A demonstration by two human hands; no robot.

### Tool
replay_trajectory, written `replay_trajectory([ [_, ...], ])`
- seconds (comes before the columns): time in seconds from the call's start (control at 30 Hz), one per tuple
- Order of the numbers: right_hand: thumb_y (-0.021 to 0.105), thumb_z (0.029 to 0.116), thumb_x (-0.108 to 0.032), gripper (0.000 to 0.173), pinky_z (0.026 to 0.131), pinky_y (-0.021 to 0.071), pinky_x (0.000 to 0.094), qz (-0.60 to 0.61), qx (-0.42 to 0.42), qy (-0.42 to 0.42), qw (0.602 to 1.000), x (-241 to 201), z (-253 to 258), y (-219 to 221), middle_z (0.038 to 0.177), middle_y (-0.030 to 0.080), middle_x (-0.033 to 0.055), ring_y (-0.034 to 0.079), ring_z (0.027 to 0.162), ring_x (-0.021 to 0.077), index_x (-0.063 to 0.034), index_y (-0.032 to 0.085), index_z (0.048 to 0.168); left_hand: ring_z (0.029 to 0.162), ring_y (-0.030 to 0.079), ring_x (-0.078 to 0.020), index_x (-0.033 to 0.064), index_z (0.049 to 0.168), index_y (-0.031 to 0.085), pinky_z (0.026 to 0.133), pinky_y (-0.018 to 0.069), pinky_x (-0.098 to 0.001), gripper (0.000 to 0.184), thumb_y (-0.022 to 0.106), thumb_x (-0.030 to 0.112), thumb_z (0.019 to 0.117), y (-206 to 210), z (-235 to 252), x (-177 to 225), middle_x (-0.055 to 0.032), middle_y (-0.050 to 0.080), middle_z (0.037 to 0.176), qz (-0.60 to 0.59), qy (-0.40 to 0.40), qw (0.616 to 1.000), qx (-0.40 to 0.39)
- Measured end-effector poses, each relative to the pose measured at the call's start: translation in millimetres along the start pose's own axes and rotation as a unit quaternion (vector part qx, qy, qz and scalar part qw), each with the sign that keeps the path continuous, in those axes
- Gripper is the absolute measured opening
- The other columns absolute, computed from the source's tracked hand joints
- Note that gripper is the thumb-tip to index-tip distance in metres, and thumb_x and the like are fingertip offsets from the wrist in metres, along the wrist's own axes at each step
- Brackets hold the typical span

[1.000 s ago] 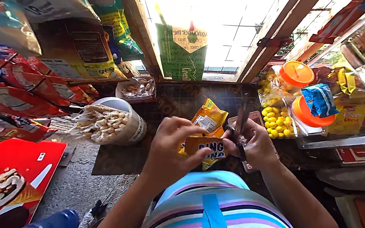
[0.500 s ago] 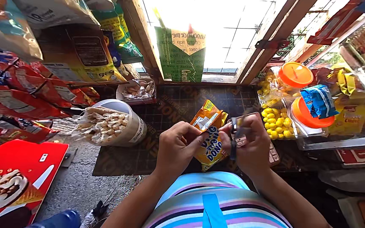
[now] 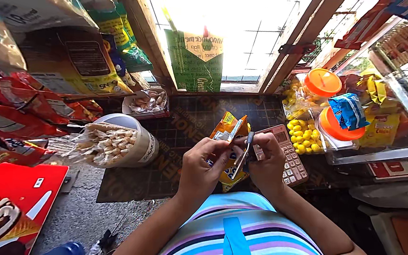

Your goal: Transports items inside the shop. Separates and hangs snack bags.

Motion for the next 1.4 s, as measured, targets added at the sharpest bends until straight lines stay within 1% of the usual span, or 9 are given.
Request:
replay_trajectory([
  [0.23, 0.079, 0.077, -0.01, 0.026, 0.091, 0.0495, 0.028, -0.027, -0.069, 0.025, 0.997, -1.0, 5.4, -4.2, 0.093, 0.078, -0.0054, 0.07, 0.093, 0.002, -0.0148, 0.066, 0.099, 0.088, 0.067, -0.0023, -0.0004, 0.105, 0.074, 0.081, 0.0586, -0.0172, 0.014, 0.069, 0.009, 0.0947, 2.0, -5.1, -3.4, -0.0019, 0.069, 0.096, 0.005, 0.017, 1.0, 0.003],
  [0.43, 0.079, 0.0762, -0.009, 0.027, 0.089, 0.0496, 0.0233, -0.001, -0.073, 0.022, 0.997, -2.4, 3.0, -4.7, 0.091, 0.077, -0.006, 0.068, 0.091, 0.0016, -0.0144, 0.064, 0.098, 0.087, 0.067, 0.0003, 0.0004, 0.097, 0.075, 0.08, 0.0566, -0.0136, 0.011, 0.067, 0.005, 0.0926, -1.6, -5.5, -0.1, -0.0015, 0.072, 0.093, 0.047, 0.047, 0.998, 0.02],
  [0.67, 0.079, 0.0712, -0.008, 0.03, 0.09, 0.048, 0.0192, -0.001, -0.06, -0.015, 0.998, -1.4, 3.5, -4.1, 0.088, 0.074, -0.0067, 0.065, 0.092, 0.0012, -0.0141, 0.063, 0.096, 0.086, 0.069, -0.0009, 0.0019, 0.094, 0.076, 0.081, 0.0577, -0.0159, 0.008, 0.071, 0.009, 0.0917, -0.6, -6.6, -7.9, -0.0008, 0.074, 0.09, 0.047, 0.059, 0.996, 0.041],
  [0.8, 0.079, 0.0743, -0.011, 0.03, 0.093, 0.0452, 0.0212, -0.029, -0.064, -0.046, 0.996, -1.1, 3.7, -1.3, 0.086, 0.072, -0.0067, 0.065, 0.091, 0.0005, -0.0148, 0.06, 0.097, 0.083, 0.069, -0.0001, 0.0059, 0.099, 0.061, 0.078, 0.0576, -0.017, 0.014, 0.072, 0.013, 0.0932, 2.5, -8.7, -10.7, 0.0015, 0.073, 0.087, 0.03, 0.055, 0.997, 0.054],
  [0.9, 0.079, 0.0737, -0.011, 0.032, 0.093, 0.0449, 0.0223, -0.029, -0.051, -0.058, 0.997, 2.3, 2.5, 1.3, 0.086, 0.071, -0.0062, 0.064, 0.089, 0.0002, -0.0146, 0.059, 0.099, 0.087, 0.067, -0.0047, 0.0023, 0.106, 0.069, 0.082, 0.0553, -0.0176, 0.012, 0.066, 0.01, 0.0979, 4.3, -9.7, -11.2, -0.0046, 0.071, 0.091, 0.096, 0.122, 0.987, 0.046],
  [1.0, 0.079, 0.0725, -0.011, 0.033, 0.092, 0.0463, 0.0217, -0.021, -0.032, -0.065, 0.997, 3.2, 1.7, 3.5, 0.088, 0.07, -0.0048, 0.064, 0.09, 0.0007, -0.0134, 0.059, 0.098, 0.093, 0.063, -0.014, 0.008, 0.109, 0.07, 0.085, 0.0514, -0.021, 0.012, 0.06, 0.009, 0.1021, 3.0, -9.4, -10.6, -0.008, 0.066, 0.096, 0.196, 0.223, 0.954, 0.037],
  [1.1, 0.079, 0.0746, -0.012, 0.031, 0.091, 0.0456, 0.0204, -0.03, -0.017, -0.074, 0.997, 3.3, 0.8, 6.5, 0.089, 0.069, -0.0045, 0.063, 0.091, 0.0002, -0.0128, 0.058, 0.098, 0.092, 0.061, -0.0179, 0.0085, 0.115, 0.068, 0.085, 0.0507, -0.0238, 0.017, 0.06, 0.006, 0.101, 0.8, -9.9, -10.1, -0.0094, 0.065, 0.098, 0.252, 0.252, 0.934, 0.03],
  [1.27, 0.079, 0.0769, -0.012, 0.03, 0.092, 0.045, 0.0226, -0.03, 0.007, -0.075, 0.997, 6.1, -4.9, 12.3, 0.087, 0.069, -0.0043, 0.064, 0.091, 0.0023, -0.0133, 0.058, 0.098, 0.092, 0.066, -0.0156, 0.0013, 0.108, 0.069, 0.087, 0.0526, -0.0201, 0.011, 0.061, 0.006, 0.101, 2.6, -9.4, -9.2, -0.011, 0.068, 0.094, 0.241, 0.218, 0.944, 0.05],
  [1.4, 0.079, 0.0778, -0.012, 0.028, 0.093, 0.0437, 0.0248, -0.045, -0.007, -0.082, 0.996, 7.5, -8.5, 12.6, 0.085, 0.07, -0.0032, 0.064, 0.089, 0.0039, -0.0124, 0.059, 0.098, 0.092, 0.068, -0.0143, 0.0006, 0.098, 0.07, 0.087, 0.0526, -0.0181, 0.007, 0.065, 0.006, 0.097, 0.7, -7.0, -6.8, -0.0112, 0.071, 0.092, 0.248, 0.205, 0.945, 0.055],
])
Point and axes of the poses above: each hand's wrist, its own z-axis towards the middle knuckle, its own y-axis out of the palm, x = y × z, the point moved 1 cm from there along z, towards the middle knuckle
